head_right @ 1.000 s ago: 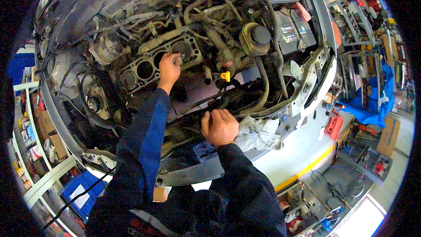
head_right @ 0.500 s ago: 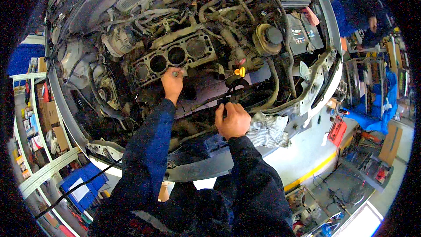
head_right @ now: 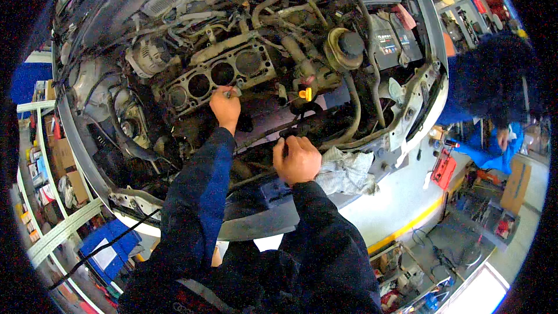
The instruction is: The person cleans the exposed engine block surface using a small metal tool and a cloth. They scrape and wipe the cylinder head area, then handle a small metal part before continuing to clean the engine block with the tool and cloth.
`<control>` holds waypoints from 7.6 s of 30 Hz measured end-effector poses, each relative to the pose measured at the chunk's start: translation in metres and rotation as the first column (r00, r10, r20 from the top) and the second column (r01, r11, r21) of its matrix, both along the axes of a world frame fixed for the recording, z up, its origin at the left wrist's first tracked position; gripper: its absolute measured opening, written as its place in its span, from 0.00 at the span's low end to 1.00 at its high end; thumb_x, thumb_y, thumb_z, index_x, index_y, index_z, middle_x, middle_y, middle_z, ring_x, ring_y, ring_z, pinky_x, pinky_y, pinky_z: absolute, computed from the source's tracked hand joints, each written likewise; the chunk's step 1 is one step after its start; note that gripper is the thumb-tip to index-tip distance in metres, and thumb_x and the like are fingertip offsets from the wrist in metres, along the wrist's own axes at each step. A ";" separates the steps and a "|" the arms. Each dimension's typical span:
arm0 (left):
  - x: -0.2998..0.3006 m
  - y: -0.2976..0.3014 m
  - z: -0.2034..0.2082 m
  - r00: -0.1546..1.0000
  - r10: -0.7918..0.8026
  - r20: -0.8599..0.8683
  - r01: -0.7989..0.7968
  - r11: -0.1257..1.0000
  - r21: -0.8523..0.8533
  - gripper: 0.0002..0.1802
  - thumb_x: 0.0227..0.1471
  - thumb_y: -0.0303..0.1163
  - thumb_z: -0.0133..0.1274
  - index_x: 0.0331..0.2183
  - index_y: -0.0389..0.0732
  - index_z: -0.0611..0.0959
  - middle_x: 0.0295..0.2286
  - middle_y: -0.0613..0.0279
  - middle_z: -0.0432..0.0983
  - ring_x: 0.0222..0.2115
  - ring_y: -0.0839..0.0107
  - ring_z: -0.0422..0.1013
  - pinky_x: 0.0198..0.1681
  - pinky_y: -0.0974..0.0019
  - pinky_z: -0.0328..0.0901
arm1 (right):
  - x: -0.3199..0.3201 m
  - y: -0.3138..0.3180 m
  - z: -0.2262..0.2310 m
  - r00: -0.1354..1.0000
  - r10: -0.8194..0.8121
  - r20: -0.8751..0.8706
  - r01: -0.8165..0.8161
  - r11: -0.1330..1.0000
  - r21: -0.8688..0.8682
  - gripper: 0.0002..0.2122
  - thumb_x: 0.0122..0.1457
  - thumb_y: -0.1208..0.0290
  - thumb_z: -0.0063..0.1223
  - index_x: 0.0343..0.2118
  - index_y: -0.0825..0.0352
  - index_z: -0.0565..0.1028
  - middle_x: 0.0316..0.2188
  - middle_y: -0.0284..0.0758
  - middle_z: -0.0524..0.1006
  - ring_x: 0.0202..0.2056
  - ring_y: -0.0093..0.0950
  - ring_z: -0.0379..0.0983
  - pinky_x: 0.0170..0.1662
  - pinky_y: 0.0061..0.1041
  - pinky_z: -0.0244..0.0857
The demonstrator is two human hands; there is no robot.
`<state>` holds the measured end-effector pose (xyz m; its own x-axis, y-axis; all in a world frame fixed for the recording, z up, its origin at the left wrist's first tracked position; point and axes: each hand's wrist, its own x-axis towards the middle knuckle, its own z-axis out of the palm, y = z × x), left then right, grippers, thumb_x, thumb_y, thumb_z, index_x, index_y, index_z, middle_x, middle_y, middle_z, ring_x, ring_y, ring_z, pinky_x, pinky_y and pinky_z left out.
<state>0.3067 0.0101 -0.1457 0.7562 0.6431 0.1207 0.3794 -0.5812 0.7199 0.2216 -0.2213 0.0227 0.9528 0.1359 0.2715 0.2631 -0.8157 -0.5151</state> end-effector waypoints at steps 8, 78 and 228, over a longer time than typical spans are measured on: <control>0.019 -0.033 0.007 0.991 -0.129 0.023 0.131 0.987 -0.098 0.08 0.53 0.26 0.66 0.34 0.33 0.86 0.37 0.42 0.83 0.41 0.40 0.79 0.46 0.44 0.72 | 0.002 0.000 0.004 1.000 -0.005 -0.015 0.006 1.000 0.027 0.14 0.61 0.70 0.62 0.20 0.63 0.71 0.18 0.38 0.71 0.21 0.42 0.70 0.24 0.42 0.64; -0.081 0.125 0.017 0.975 0.054 -0.215 -0.051 0.998 0.022 0.10 0.56 0.29 0.67 0.39 0.32 0.88 0.41 0.41 0.84 0.42 0.39 0.79 0.46 0.41 0.75 | -0.002 -0.001 -0.006 1.000 0.000 -0.003 0.000 0.997 -0.073 0.12 0.62 0.69 0.61 0.22 0.64 0.74 0.20 0.40 0.73 0.22 0.44 0.73 0.25 0.43 0.66; -0.080 0.172 0.020 0.972 -0.134 -0.192 0.112 0.986 -0.120 0.05 0.58 0.22 0.61 0.38 0.35 0.84 0.37 0.36 0.83 0.41 0.35 0.78 0.43 0.40 0.71 | -0.003 0.002 -0.004 0.997 0.022 -0.076 -0.028 0.997 -0.075 0.17 0.67 0.66 0.58 0.22 0.67 0.71 0.21 0.42 0.73 0.23 0.47 0.72 0.27 0.43 0.63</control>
